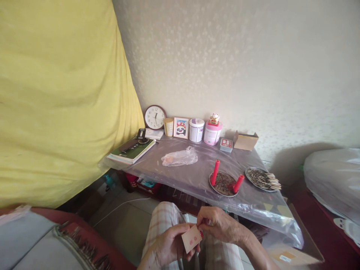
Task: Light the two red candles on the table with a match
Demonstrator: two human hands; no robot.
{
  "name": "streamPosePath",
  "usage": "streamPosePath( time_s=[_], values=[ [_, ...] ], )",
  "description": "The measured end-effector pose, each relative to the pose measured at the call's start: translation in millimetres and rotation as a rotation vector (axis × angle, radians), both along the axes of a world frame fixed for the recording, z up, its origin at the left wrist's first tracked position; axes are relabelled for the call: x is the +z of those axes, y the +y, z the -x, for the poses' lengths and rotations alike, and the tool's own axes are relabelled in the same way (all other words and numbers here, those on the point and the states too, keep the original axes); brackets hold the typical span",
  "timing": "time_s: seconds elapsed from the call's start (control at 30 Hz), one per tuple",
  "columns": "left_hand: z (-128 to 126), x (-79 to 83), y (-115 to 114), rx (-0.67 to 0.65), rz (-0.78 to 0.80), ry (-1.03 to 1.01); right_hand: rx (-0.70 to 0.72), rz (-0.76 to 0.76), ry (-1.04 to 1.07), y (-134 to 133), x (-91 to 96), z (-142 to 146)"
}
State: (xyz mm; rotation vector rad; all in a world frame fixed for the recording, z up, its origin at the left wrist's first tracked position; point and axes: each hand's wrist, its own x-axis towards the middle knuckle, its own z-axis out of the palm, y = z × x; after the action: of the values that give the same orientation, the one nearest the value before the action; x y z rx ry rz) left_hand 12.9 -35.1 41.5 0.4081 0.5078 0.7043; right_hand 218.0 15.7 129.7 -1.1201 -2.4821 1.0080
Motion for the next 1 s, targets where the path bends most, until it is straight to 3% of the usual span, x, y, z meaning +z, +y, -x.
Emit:
streamPosePath(
  time_s=[0.33, 0.67, 0.9, 1.0],
  values=[
    [-0.4, -14.5, -2.1, -0.026, -0.016, -0.045, -0.035, 0.191, -0.016, -1.1, 0.5, -1.9],
    [-0.6, -29.7, 1.6, -0.050, -0.053, -0.092, -0.050, 0.274, 0.077, 4.2, -7.4, -9.1],
    [5.0, -26.7, 3.5, -0.014, -0.084, -0.127, -0.040, 0.027, 0.112, 7.9, 4.1, -20.6],
    [7.8, -23.1, 5.3, 0.052, -0.114, -0.160, -0.155, -0.052, 0.180, 13.6, 2.1, -27.7]
  ],
)
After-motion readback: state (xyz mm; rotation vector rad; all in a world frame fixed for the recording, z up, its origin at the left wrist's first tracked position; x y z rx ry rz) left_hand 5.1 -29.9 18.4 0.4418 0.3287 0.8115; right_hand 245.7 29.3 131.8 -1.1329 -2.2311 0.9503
